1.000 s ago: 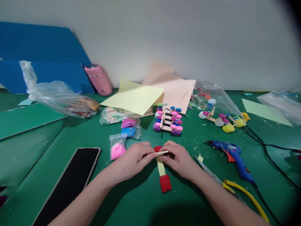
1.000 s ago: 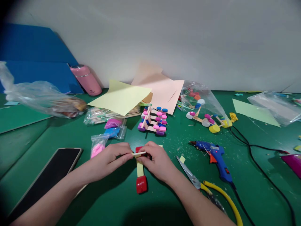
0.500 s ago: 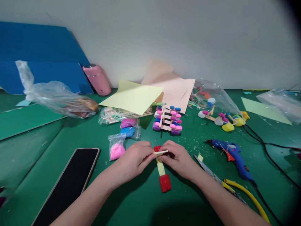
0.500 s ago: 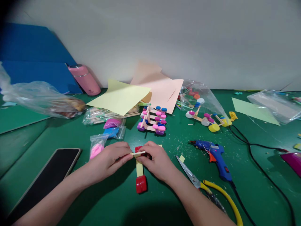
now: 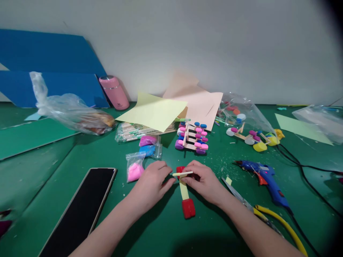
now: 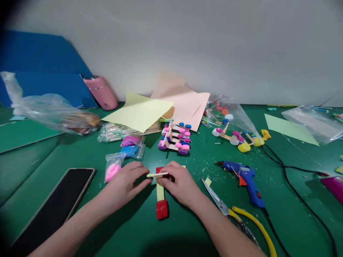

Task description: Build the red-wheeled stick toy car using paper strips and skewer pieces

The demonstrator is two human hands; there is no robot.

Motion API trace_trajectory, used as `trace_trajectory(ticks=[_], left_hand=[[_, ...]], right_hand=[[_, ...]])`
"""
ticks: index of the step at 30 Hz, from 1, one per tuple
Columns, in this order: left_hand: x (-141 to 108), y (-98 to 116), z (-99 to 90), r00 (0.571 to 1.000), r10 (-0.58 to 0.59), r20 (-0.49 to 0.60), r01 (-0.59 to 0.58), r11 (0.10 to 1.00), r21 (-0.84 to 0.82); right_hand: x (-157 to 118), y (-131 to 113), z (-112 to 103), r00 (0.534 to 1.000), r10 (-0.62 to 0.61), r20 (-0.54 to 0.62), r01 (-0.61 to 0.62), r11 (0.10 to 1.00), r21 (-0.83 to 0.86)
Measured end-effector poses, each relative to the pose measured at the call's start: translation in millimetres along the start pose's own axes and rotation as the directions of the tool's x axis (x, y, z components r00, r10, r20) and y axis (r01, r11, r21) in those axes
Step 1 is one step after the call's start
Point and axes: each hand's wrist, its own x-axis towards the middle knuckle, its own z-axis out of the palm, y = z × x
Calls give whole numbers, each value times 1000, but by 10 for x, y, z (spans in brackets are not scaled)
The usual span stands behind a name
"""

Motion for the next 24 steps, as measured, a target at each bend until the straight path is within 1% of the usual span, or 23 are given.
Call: trace_trajectory(ticks=[3, 5, 9, 10, 12, 14, 16, 18, 19, 24], left_hand=[[-66, -7, 1, 997, -71, -44, 71, 997, -6], [-102, 10, -29, 993, -94, -65, 90, 993, -73], [-109, 69, -107, 982, -150, -117, 109, 949, -296], [-95, 84, -122, 978, -158, -140, 107, 942, -318], [-50, 110, -148, 977, -140, -162, 86, 950, -300], [10, 131, -173, 991, -76, -110, 49, 971, -235], [75, 146, -200, 1000, -6, -4, 6, 985, -170], [133, 153, -224, 995, 43, 94, -32, 992, -118], [156, 153, -233, 990, 62, 123, -50, 994, -98], [211, 132, -222, 976, 146, 159, -150, 989, 8]], right_hand=[[-2, 0, 3, 1000, 7, 4, -7, 1000, 1], [-4, 7, 7, 1000, 7, -1, -7, 1000, 6], [-11, 23, 16, 1000, 5, -9, -5, 1000, 10], [-12, 25, 17, 1000, 4, -12, -4, 1000, 9], [-13, 24, 17, 1000, -5, -18, 5, 1000, 9], [-12, 19, 15, 1000, -17, -23, 18, 1000, 9], [-10, 14, 12, 999, -26, -27, 26, 1000, 8], [-10, 11, 8, 999, -29, -26, 29, 1000, 3], [-10, 10, 7, 999, -31, -24, 31, 1000, 0], [-12, 10, 3, 999, -42, -14, 42, 999, -6]])
